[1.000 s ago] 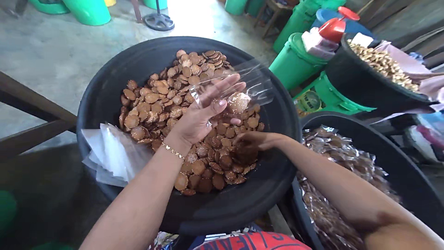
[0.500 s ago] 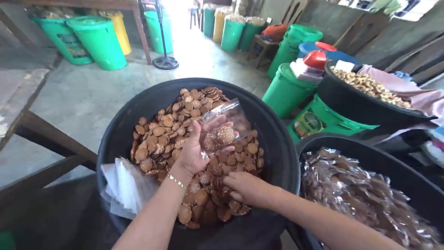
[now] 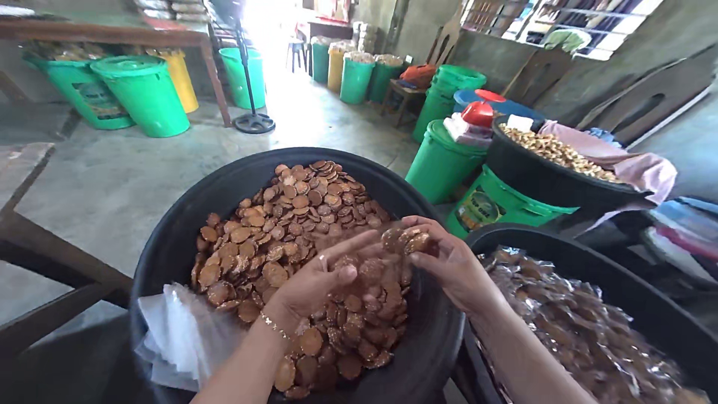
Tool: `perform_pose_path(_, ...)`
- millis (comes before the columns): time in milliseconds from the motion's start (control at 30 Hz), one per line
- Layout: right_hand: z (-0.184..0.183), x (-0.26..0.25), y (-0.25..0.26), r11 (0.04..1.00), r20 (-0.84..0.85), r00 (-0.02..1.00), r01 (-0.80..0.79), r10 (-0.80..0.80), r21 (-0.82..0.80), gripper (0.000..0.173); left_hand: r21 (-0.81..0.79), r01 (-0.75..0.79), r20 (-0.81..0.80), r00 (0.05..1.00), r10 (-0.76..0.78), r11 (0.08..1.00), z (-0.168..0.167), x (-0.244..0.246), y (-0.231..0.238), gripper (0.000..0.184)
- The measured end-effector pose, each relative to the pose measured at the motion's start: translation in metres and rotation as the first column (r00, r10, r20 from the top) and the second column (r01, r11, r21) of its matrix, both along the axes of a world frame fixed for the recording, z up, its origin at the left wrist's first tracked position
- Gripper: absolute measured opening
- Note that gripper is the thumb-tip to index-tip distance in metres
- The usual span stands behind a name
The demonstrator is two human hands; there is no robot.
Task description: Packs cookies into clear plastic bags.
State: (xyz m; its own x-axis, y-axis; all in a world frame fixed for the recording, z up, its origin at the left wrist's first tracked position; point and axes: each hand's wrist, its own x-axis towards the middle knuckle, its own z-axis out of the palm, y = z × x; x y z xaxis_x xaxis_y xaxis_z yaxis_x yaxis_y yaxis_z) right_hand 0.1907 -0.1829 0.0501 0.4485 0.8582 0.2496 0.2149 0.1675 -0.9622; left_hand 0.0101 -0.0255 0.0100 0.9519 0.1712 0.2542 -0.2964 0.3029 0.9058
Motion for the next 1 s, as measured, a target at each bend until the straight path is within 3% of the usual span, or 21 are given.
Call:
perform_pose_path(67, -0.003, -0.004, 0.002, 0.999, 0.121, 0.992, -0.034, 0.029, 0.037, 0.03, 0.022, 0.038, -0.036, 0.999, -0.037, 0.999, 0.0, -0.001, -0.008, 0.09)
perform_pose_path(100, -0.005, -0.005, 0.002, 0.994, 0.161, 0.984, -0.091, 0.08, 0.061, 0.031, 0.005, 0.035, -0.048, 0.998, -0.034, 0.999, 0.001, -0.001, -0.014, 0.081)
perform_pose_path(167, -0.005, -0.004, -0.001, 0.979, 0.288, 0.943, -0.192, 0.165, 0.068, 0.034, -0.082, 0.003, -0.052, 0.999, -0.007, 0.997, 0.002, 0.002, -0.027, 0.044)
perform_pose_path(233, -0.003, -0.007, -0.004, 0.985, 0.415, 0.909, -0.107, 0.042, 0.135, 0.031, -0.129, 0.035, -0.032, 0.999, -0.039, 0.991, 0.001, 0.004, -0.032, 0.021)
perform_pose_path(300, -0.001, -0.011, -0.007, 0.979, 0.444, 0.89, 0.011, -0.103, 0.205, 0.029, -0.113, 0.097, -0.066, 0.992, -0.105, 0.989, 0.003, 0.003, -0.036, 0.015)
perform_pose_path(367, 0.003, -0.014, -0.011, 0.983, 0.384, 0.922, -0.012, -0.06, 0.184, 0.019, -0.112, 0.12, -0.087, 0.988, -0.13, 0.986, 0.003, 0.004, -0.04, 0.024)
perform_pose_path(433, 0.004, -0.01, -0.017, 0.979, 0.348, 0.935, -0.132, 0.07, 0.157, 0.009, -0.189, 0.072, -0.064, 0.994, -0.085, 0.979, 0.005, 0.005, -0.043, 0.029)
perform_pose_path(500, 0.007, -0.001, -0.025, 0.969, 0.413, 0.901, -0.207, 0.134, 0.135, 0.018, -0.292, 0.139, 0.04, 0.99, -0.133, 0.946, 0.004, 0.005, -0.037, 0.041)
perform_pose_path(567, 0.009, 0.006, -0.03, 0.963, 0.529, 0.833, -0.251, 0.163, 0.098, 0.025, -0.269, 0.312, 0.194, 0.944, -0.266, 0.911, 0.0, 0.007, -0.032, 0.068)
perform_pose_path(600, 0.01, 0.007, -0.032, 0.962, 0.577, 0.799, -0.261, 0.169, 0.081, 0.026, -0.234, 0.314, 0.21, 0.94, -0.267, 0.92, 0.001, 0.009, -0.035, 0.076)
perform_pose_path(700, 0.014, 0.01, -0.035, 0.967, 0.617, 0.765, -0.253, 0.187, 0.021, 0.032, -0.228, 0.065, 0.099, 0.994, -0.043, 0.972, 0.008, 0.014, -0.053, 0.083)
perform_pose_path(833, 0.019, 0.023, -0.045, 0.95, 0.403, 0.868, -0.312, 0.289, -0.008, 0.067, -0.444, -0.169, -0.038, 0.985, 0.17, 0.88, 0.019, 0.021, -0.07, 0.069)
perform_pose_path(867, 0.019, 0.021, -0.045, 0.955, 0.38, 0.883, -0.297, 0.276, -0.004, 0.064, -0.471, -0.207, -0.076, 0.978, 0.194, 0.857, 0.024, 0.023, -0.075, 0.061)
perform_pose_path(967, 0.018, 0.004, -0.041, 0.993, 0.499, 0.859, -0.103, 0.116, -0.053, 0.026, -0.483, -0.381, -0.227, 0.924, 0.308, 0.788, 0.034, 0.036, -0.099, 0.029)
perform_pose_path(1000, 0.02, 0.001, -0.041, 0.997, 0.578, 0.813, -0.036, 0.07, -0.07, 0.029, -0.423, -0.449, -0.251, 0.893, 0.375, 0.787, 0.034, 0.041, -0.104, 0.029)
